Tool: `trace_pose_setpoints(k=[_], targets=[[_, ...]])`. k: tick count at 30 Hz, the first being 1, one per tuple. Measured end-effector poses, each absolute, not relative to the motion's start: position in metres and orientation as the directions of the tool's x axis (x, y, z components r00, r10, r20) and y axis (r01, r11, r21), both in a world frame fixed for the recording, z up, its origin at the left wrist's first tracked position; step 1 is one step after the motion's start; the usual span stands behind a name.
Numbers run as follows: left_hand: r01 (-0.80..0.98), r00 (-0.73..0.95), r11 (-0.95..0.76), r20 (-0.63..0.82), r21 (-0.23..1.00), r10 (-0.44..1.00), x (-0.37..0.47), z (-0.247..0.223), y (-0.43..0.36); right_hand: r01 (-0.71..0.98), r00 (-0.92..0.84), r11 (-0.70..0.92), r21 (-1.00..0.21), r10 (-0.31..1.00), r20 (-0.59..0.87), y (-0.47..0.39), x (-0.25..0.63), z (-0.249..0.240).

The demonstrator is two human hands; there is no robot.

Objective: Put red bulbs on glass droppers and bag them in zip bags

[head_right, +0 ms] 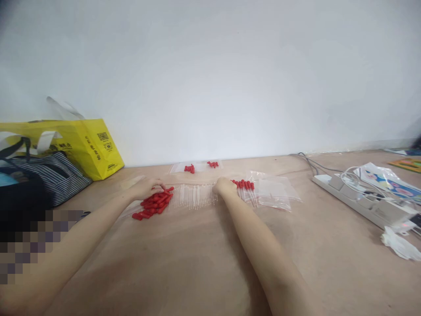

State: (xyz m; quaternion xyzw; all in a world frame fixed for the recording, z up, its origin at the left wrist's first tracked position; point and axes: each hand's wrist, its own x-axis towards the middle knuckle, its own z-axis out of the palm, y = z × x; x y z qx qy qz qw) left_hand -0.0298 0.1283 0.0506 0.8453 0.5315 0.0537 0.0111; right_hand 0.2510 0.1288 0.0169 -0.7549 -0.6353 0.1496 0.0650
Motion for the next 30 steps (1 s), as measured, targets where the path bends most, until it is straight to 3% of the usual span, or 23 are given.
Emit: trace_pose_setpoints(k=[8, 11, 15, 19, 24, 30], targets=[[0.904, 0.351, -0.406, 0.311, 0.134, 0.883, -0.022, 0.057, 0.098, 0.950, 0.101, -0.136, -0.280, 0.985, -0.137, 0.123, 0.250, 0.023], [0.846, 0.416, -0.502, 0.367, 0.181, 0.832, -0.001, 0.041, 0.065, 0.959, 0.054, -0.083, -0.270, 0.992, -0.112, 0.115, 0.251, 0.031], [0.739, 0.559, -0.647, 0.366, 0.188, 0.744, 0.028, 0.013, 0.026, 0.961, -0.067, 0.054, -0.273, 0.997, -0.037, 0.093, 0.255, 0.037], [0.706, 0.567, -0.663, 0.362, 0.248, 0.740, 0.041, 0.005, 0.010, 0.931, -0.226, 0.236, -0.277, 0.972, 0.068, 0.061, 0.263, 0.027], [0.714, 0.565, -0.665, 0.382, 0.219, 0.732, 0.049, 0.000, 0.012, 0.793, -0.519, 0.582, -0.179, 0.800, 0.300, 0.038, 0.272, -0.003], [0.734, 0.530, -0.661, 0.476, 0.158, 0.702, 0.058, -0.011, 0.017, 0.654, -0.646, 0.755, -0.049, 0.591, 0.484, 0.035, 0.266, -0.027]])
